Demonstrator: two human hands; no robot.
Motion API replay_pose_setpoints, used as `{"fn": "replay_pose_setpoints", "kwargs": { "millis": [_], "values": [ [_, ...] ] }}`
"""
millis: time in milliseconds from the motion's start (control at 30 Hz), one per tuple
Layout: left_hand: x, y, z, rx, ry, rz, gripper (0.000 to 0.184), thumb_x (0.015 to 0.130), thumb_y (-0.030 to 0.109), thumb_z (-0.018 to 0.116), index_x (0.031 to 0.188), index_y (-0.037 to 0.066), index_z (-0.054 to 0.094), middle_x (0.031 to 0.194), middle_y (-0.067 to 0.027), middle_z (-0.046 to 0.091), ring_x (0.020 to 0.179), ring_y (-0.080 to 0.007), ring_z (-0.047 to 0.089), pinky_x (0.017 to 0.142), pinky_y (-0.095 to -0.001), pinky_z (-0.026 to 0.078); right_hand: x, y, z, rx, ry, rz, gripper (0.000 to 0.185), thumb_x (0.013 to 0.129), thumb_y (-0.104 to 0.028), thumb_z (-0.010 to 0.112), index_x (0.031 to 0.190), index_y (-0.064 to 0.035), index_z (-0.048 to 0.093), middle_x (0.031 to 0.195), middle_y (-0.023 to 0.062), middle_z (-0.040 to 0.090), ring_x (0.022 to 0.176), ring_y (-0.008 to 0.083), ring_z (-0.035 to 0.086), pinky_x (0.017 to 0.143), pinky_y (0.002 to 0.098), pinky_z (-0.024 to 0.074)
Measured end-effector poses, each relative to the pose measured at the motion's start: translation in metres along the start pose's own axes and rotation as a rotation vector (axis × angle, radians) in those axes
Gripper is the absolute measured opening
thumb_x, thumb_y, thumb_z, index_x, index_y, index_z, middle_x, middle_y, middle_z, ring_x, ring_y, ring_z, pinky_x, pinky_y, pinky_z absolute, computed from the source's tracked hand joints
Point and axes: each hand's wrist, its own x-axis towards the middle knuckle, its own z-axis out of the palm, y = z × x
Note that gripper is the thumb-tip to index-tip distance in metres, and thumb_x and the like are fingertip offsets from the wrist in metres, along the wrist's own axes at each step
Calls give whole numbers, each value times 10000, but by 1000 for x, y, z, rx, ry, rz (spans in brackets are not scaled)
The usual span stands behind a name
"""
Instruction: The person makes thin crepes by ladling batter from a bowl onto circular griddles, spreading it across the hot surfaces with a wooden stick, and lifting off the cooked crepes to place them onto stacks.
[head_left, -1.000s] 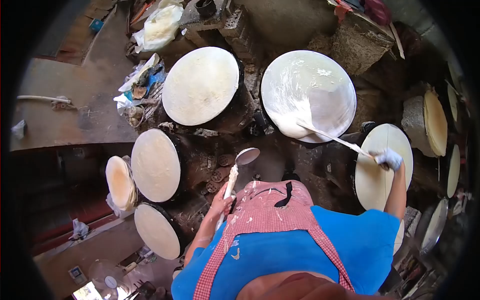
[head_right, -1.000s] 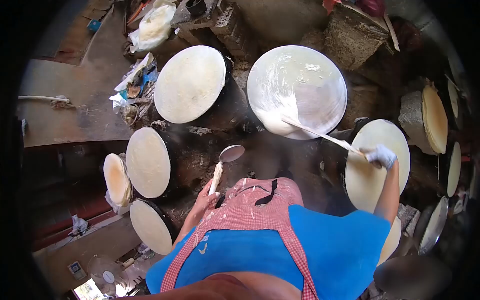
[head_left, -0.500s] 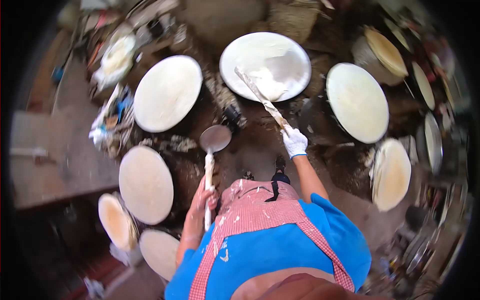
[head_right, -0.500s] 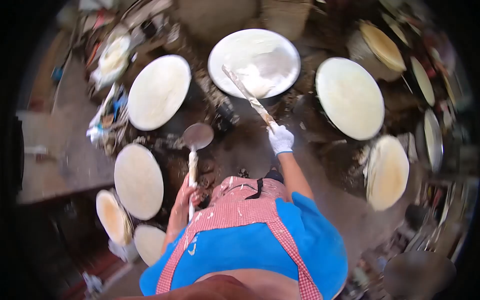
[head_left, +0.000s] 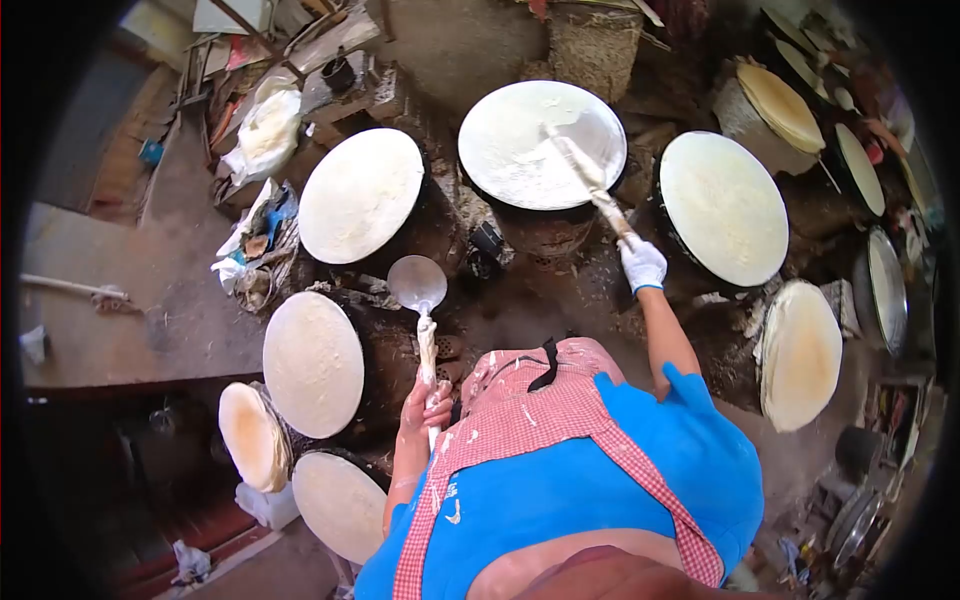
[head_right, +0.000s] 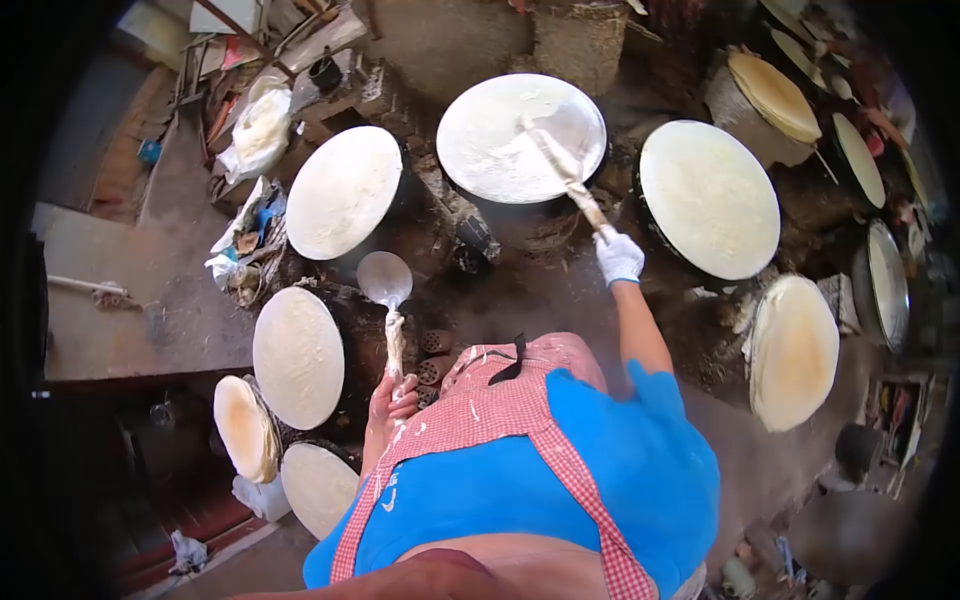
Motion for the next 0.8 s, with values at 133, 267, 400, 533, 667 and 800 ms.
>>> {"fn": "replay_pose_setpoints", "kwargs": {
  "millis": [133,267,400,533,667,800],
  "values": [
    [29,-8,11,-90,115,41,177,858,110,504,1009,126,413,650,-38,389,458,-66,359,341,-160,310,25,-46,9,216,24,-49,318,785,-384,515,972,-149,616,810,153,617,741,344,587,643,422,453],
    [43,-13,34,133,154,68,386,865,131,502,1233,148,388,604,-24,398,455,-59,380,371,-168,342,-25,-3,19,51,-93,-169,264,781,-388,526,928,-203,641,767,136,620,688,311,594,637,412,467],
    [55,-11,31,92,207,-51,152,875,185,492,875,33,477,530,-10,375,405,-58,353,354,-182,327,45,21,-10,174,5,71,300,787,-381,513,1004,-208,627,762,127,624,687,318,588,638,398,466],
    [84,-5,43,-122,330,-169,275,884,248,480,703,53,410,498,-6,380,365,-65,341,336,-189,302,57,1,30,83,3,-128,342,778,-438,507,972,-190,639,771,125,628,698,322,596,627,412,463],
    [91,-5,41,-36,250,-186,268,886,238,465,707,47,405,472,3,359,363,-66,336,334,-190,290,-10,47,19,249,15,0,301,775,-383,553,1024,-230,624,803,104,634,688,292,608,637,377,479],
    [98,-8,54,-143,283,-229,251,875,208,479,693,55,400,462,7,357,368,-76,338,356,-194,310,137,5,10,413,128,156,353,761,-395,565,1067,-223,598,918,174,603,818,349,582,719,416,459]
  ]
}}
